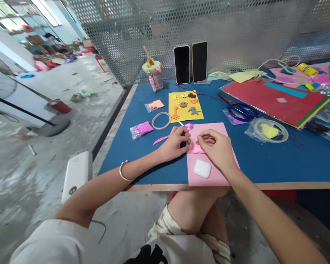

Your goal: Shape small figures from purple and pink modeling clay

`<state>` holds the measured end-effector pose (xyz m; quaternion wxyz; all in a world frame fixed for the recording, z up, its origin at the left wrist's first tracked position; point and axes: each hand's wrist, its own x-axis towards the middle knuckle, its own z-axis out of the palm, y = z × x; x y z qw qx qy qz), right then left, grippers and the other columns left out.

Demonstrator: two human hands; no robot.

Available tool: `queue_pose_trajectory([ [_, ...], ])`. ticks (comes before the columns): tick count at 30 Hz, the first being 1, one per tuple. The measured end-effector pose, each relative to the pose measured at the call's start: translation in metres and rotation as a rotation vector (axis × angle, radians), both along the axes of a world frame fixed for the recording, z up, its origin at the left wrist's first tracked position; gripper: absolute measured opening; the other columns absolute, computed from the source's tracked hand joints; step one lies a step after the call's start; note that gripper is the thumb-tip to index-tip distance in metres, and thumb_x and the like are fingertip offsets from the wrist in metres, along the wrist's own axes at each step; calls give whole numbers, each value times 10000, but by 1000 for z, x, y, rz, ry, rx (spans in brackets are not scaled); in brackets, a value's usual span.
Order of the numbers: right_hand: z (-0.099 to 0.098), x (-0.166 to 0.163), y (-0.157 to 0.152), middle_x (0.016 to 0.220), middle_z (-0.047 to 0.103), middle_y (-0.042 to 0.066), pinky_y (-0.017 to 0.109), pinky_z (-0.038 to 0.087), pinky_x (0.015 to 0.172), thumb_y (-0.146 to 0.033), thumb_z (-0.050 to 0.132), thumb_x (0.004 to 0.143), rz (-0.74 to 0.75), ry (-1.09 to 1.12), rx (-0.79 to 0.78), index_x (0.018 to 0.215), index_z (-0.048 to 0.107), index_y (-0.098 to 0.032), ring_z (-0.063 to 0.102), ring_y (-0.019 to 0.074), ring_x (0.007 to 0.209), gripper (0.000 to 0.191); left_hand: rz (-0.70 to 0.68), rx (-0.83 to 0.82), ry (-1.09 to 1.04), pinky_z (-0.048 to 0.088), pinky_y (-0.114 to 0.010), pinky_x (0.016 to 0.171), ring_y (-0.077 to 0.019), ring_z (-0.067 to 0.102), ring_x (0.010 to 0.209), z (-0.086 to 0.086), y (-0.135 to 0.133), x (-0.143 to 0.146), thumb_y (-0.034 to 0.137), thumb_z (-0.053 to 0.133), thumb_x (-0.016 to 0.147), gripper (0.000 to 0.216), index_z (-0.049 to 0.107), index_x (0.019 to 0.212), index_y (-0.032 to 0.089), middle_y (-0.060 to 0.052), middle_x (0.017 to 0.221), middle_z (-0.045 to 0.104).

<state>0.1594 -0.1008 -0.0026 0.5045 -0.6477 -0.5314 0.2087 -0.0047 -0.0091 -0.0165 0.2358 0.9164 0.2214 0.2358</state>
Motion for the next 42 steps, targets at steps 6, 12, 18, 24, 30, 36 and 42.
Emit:
queue_pose_trajectory([
  [6, 1, 1, -1, 785, 725, 47, 281, 590, 640, -313, 671, 756, 3, -14, 24, 781, 680, -188, 704, 185, 679, 127, 83, 3, -45, 392, -389, 950, -219, 427, 1018, 4, -2, 0, 169, 610, 799, 90, 695, 820, 193, -68, 1030, 489],
  [12, 0, 1, -2, 788, 725, 38, 263, 593, 622, -316, 680, 757, -12, -16, 34, 790, 687, -197, 711, 179, 675, 123, 302, -75, -265, 367, -402, 952, -185, 479, 946, 10, 3, 0, 315, 656, 824, 127, 723, 853, 210, -40, 913, 472],
  [18, 1, -2, -4, 811, 726, 35, 261, 598, 602, -334, 676, 775, 1, 43, 94, 812, 692, -202, 718, 180, 660, 138, 209, -255, -448, 435, -337, 869, -156, 492, 906, 11, 0, 1, 417, 632, 835, 230, 736, 909, 226, -31, 877, 467],
  [24, 4, -5, -6, 817, 722, 27, 286, 603, 651, -341, 676, 786, 6, 58, 125, 818, 695, -214, 717, 180, 680, 132, 139, -330, -501, 435, -323, 856, -153, 495, 916, 11, -4, 1, 455, 622, 832, 266, 715, 942, 232, -33, 891, 512],
  [30, 6, -1, -5, 650, 694, 0, 304, 608, 577, -375, 690, 771, 169, 283, 61, 818, 671, -216, 690, 170, 579, 167, 45, -381, -529, 430, -313, 855, -164, 511, 964, 8, -2, 2, 512, 656, 782, 337, 686, 949, 220, -51, 971, 548],
  [36, 4, 3, -4, 589, 674, -19, 297, 592, 543, -374, 727, 740, 251, 381, 32, 806, 666, -222, 673, 162, 518, 176, -51, -408, -552, 442, -309, 856, -181, 503, 1012, 7, -2, 2, 588, 669, 717, 436, 688, 945, 216, -66, 1011, 535],
  [42, 8, 1, -6, 621, 688, -22, 263, 585, 519, -307, 775, 690, 284, 407, 17, 787, 681, -226, 676, 156, 511, 157, -76, -393, -518, 447, -321, 863, -193, 504, 1020, 6, -1, 1, 602, 679, 696, 458, 687, 956, 225, -70, 1022, 531],
])
